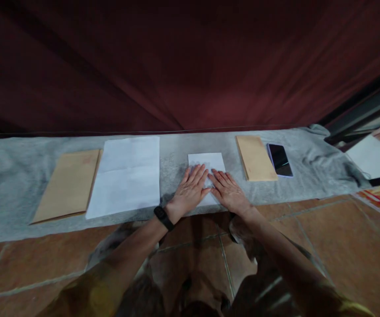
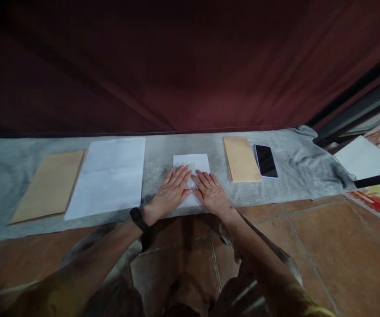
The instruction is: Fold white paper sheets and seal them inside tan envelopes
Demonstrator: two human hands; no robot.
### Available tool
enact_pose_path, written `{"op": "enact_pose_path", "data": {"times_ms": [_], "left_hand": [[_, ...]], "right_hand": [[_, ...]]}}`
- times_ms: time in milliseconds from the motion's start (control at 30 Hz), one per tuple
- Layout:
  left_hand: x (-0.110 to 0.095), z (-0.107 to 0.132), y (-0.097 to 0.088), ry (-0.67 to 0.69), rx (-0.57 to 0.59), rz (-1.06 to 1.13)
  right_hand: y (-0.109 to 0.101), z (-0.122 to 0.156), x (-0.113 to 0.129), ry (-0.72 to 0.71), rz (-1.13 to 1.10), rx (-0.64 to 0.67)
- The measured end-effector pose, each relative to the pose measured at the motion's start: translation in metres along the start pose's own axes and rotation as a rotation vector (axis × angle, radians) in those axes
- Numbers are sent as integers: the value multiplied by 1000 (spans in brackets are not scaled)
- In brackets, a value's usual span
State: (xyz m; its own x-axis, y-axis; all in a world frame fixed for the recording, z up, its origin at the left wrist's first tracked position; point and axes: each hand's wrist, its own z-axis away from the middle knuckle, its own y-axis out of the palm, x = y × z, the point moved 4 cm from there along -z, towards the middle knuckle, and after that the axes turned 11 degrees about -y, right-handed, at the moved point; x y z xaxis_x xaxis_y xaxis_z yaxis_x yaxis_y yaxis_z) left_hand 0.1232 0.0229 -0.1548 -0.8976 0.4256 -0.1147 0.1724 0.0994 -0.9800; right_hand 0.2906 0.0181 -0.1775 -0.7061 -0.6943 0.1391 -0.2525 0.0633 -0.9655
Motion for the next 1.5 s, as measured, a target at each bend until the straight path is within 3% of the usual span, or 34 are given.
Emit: {"op": "enact_pose_path", "data": {"times_ms": [333,867,1133,1333,1500], "left_hand": [[11,-9,17,-54,72,-13],[39,-12,16,-168,53,-9],[41,-25,8,-191,-12,48],[28,-37,17,-154,-25,91],[29,-37,27,-194,-39,50]], "right_hand": [[1,0,0,11,-4,4],[-4,4,-12,-8,-105,27],[-15,-23,-30,84,-175,-64],[3,-49,-27,106,-88,-2],[14,-59,-31,156,-12,-10]]}}
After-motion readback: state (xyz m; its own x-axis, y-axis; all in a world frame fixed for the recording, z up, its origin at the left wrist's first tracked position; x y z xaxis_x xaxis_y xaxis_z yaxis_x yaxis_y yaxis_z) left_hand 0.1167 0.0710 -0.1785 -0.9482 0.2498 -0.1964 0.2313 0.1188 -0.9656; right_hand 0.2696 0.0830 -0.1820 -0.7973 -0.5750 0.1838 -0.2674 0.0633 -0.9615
